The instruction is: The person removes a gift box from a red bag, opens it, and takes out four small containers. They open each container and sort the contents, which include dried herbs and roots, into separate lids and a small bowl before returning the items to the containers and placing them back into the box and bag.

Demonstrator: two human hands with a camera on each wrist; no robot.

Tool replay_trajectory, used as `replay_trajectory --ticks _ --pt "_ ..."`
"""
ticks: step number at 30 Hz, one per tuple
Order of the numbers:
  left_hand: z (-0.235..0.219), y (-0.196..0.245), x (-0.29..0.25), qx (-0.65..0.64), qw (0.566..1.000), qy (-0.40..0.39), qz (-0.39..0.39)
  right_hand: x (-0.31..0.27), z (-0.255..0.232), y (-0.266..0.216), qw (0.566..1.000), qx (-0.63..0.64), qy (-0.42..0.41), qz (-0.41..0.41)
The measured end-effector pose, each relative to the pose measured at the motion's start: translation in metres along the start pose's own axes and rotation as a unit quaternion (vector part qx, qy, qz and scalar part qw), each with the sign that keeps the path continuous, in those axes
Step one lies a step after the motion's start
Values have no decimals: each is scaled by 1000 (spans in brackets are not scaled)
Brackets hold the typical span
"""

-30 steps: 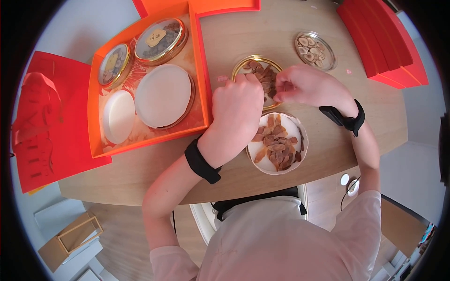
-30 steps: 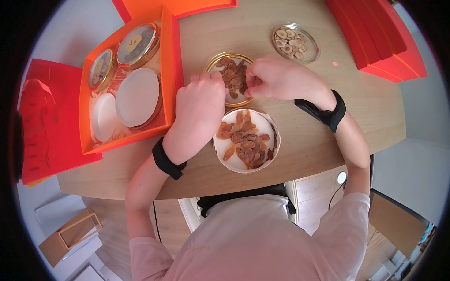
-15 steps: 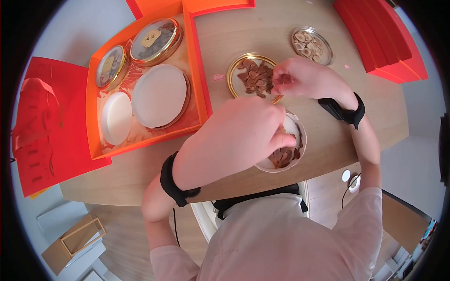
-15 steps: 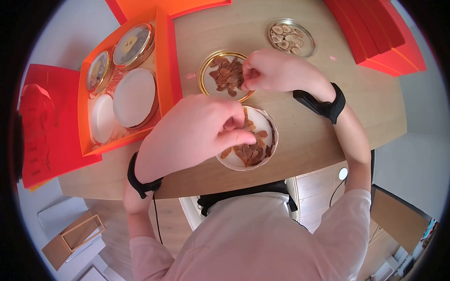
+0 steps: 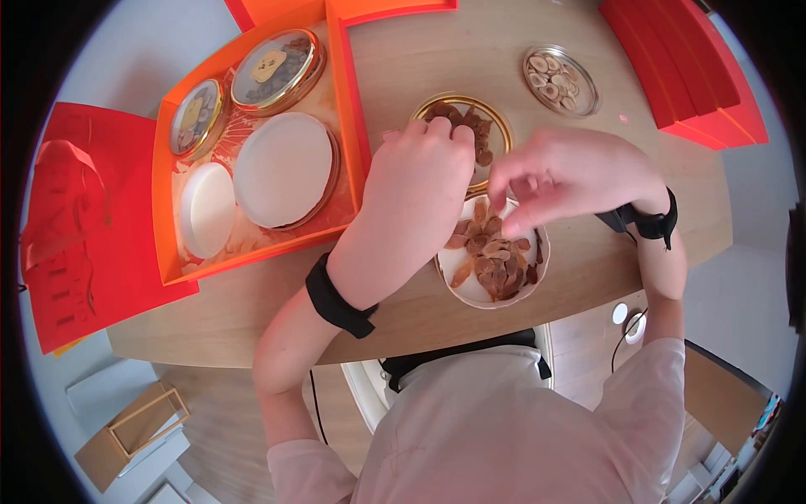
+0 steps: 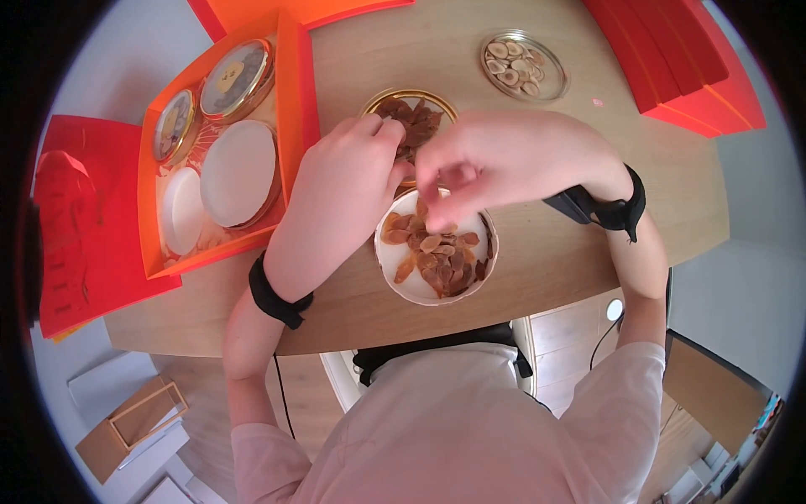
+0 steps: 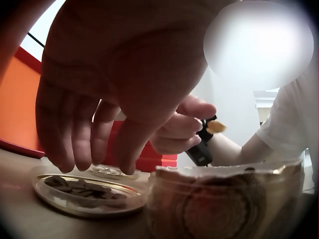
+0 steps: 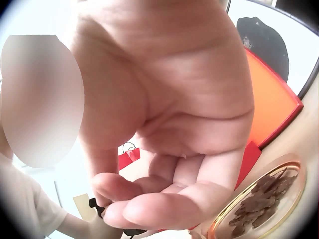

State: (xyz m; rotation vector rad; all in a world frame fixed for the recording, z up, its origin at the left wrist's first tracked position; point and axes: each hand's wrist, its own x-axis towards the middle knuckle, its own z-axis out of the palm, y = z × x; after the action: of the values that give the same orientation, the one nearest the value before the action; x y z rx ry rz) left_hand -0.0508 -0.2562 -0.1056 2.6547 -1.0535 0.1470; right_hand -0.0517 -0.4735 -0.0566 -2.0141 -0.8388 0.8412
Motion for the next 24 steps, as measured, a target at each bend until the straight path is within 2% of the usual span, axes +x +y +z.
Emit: replay_trajectory --ticks 3,6,9,12,21,24 --pt "8 7 -2 51 999 11 -5 4 -11 12 986 -108 107 64" --pt "11 9 -1 70 997 1 8 15 -5 44 934 -249 250 62" --pt "23 3 3 50 998 7 24 21 6 42 934 -253 231 99" --pt "26 1 3 29 1000 -3 6 23 10 38 932 -266 219 110" --pt "26 1 1 51 999 -6 18 25 10 41 933 -264 227 93" --pt "29 1 1 59 997 30 30 26 9 45 932 -263 235 88"
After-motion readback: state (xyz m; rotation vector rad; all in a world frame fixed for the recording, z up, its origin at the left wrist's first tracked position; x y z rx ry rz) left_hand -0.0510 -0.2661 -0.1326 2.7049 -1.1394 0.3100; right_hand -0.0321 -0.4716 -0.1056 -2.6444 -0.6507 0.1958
